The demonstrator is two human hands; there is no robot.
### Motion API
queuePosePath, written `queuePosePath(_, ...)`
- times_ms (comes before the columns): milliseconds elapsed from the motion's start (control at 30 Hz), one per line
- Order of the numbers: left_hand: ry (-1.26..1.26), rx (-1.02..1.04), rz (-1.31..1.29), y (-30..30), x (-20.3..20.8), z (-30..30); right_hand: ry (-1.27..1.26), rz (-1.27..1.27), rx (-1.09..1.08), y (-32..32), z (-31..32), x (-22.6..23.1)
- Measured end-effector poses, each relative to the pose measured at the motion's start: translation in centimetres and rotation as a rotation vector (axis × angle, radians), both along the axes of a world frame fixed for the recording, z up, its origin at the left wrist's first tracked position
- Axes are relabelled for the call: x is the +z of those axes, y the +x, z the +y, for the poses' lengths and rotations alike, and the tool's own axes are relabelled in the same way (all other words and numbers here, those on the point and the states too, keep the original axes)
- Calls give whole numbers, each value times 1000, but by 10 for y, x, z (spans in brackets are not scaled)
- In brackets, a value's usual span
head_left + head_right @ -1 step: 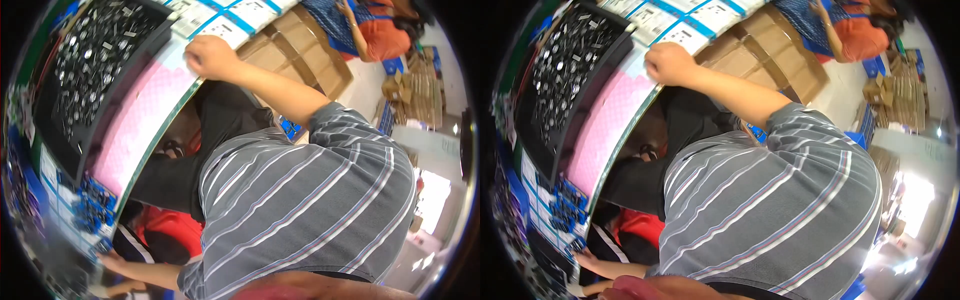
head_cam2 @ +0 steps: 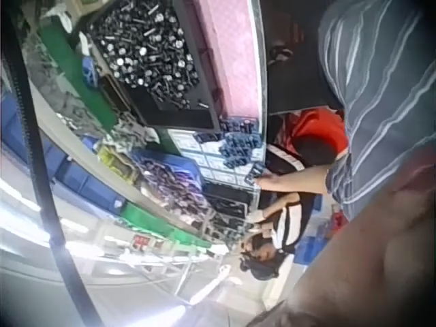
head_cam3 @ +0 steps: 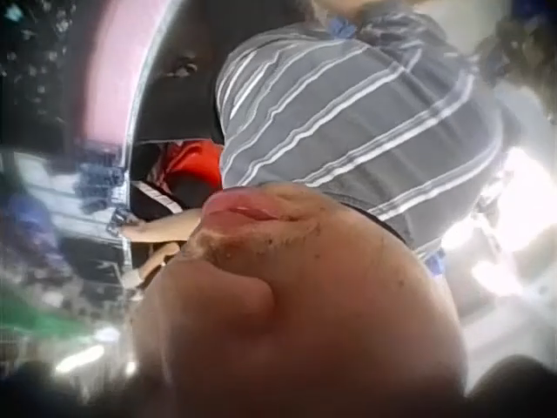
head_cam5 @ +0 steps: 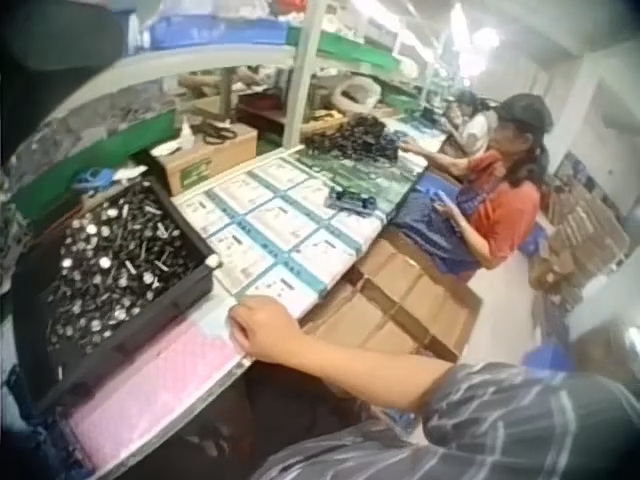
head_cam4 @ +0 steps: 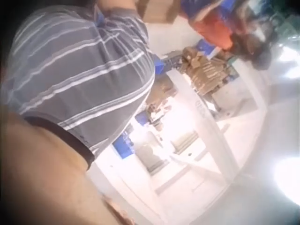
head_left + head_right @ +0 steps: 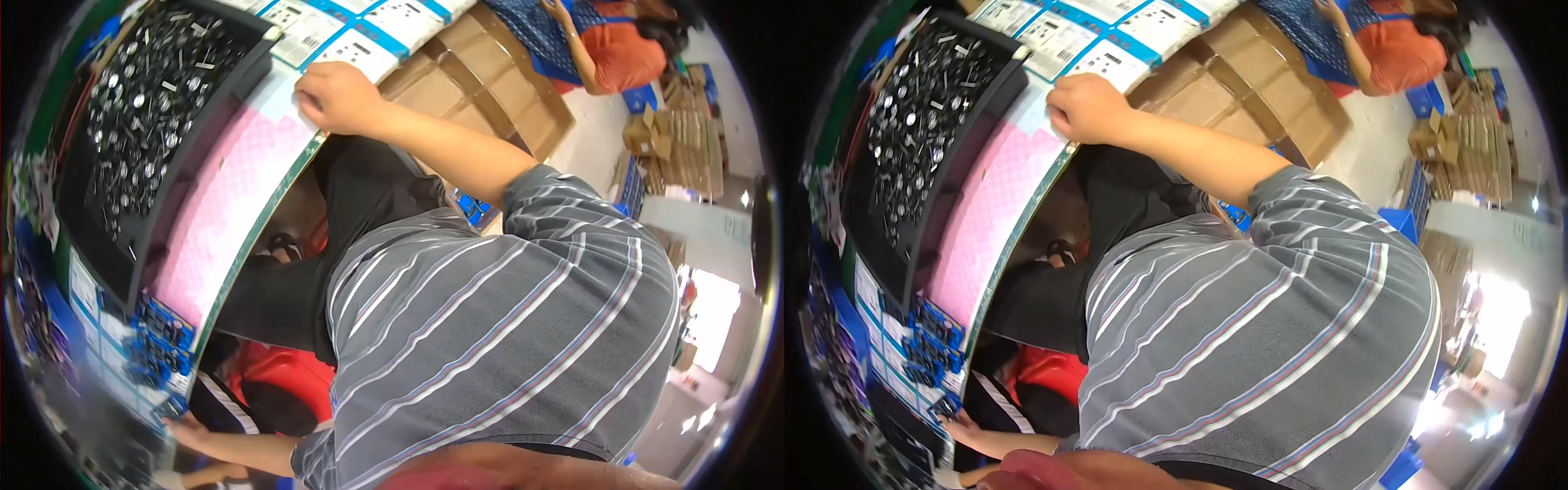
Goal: The person assembles toy cars by attaching wheels from a tray onto toy car bodies by hand and placing the assembled cars into a packaging tray.
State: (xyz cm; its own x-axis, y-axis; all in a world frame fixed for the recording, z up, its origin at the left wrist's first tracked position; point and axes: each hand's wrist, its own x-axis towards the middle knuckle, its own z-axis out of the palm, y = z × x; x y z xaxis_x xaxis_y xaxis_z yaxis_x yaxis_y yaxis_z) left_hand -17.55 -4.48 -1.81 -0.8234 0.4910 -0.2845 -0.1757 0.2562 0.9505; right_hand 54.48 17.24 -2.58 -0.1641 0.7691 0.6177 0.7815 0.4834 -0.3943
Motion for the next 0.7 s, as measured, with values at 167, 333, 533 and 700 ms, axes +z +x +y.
queuePosePath(167, -195, -108, 34, -14, -5, 11, -39, 111, 75, 30, -35, -11)
queuePosePath(333, -395, -76, 113, 1, 7, 31, 55, -161, -71, 108, -88, -50)
queuePosePath(533, -701, -35, 440, 21, 16, 38, -869, -207, -692, 278, -163, -149)
queuePosePath(700, -506, 52, 1308, 69, 42, 23, -1158, -374, -503, 289, -244, -154)
